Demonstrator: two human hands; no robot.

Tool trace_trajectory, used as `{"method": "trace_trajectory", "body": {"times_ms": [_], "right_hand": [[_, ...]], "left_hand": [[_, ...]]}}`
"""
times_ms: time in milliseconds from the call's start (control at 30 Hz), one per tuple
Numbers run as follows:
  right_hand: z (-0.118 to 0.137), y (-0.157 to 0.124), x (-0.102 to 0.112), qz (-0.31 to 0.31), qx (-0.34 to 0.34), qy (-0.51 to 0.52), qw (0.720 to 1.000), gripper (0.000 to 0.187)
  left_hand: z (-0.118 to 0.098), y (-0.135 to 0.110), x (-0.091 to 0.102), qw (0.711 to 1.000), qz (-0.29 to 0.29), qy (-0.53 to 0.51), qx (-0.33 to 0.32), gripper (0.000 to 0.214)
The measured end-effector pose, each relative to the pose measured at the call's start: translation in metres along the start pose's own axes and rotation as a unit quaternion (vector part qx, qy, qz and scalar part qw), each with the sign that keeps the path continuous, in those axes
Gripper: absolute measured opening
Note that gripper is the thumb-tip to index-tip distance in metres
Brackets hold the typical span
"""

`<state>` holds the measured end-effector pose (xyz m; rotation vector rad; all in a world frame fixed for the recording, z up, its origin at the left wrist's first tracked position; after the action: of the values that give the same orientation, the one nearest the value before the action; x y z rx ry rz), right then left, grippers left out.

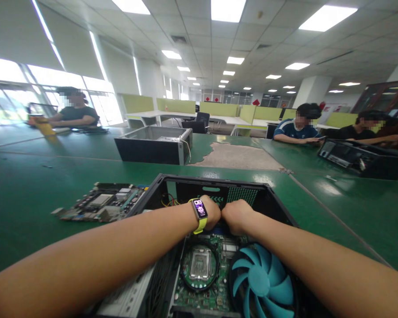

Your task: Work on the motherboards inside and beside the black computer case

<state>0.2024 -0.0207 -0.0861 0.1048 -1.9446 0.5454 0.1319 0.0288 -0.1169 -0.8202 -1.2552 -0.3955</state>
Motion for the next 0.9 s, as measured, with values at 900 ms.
{"method": "trace_trajectory", "body": {"times_ms": [900], "right_hand": [[-0.001,0.001,-0.002,0.015,-0.030,-0.006,0.999,0.033]], "left_hand": [[-0.011,-0.020,0.013,0.993,0.076,0.082,-0.025,0.053]]}}
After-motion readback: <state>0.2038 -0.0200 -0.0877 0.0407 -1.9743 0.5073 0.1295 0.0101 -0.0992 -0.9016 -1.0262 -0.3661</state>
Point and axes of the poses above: each hand's wrist, its own y-axis towards the middle knuckle, its own x-axis out of the back of the hand, z = x × y, the point moved 2 cm from there along y, towards the middle knuckle, and after that the axes turned 1 degree about -x, right-handed, at the moved point
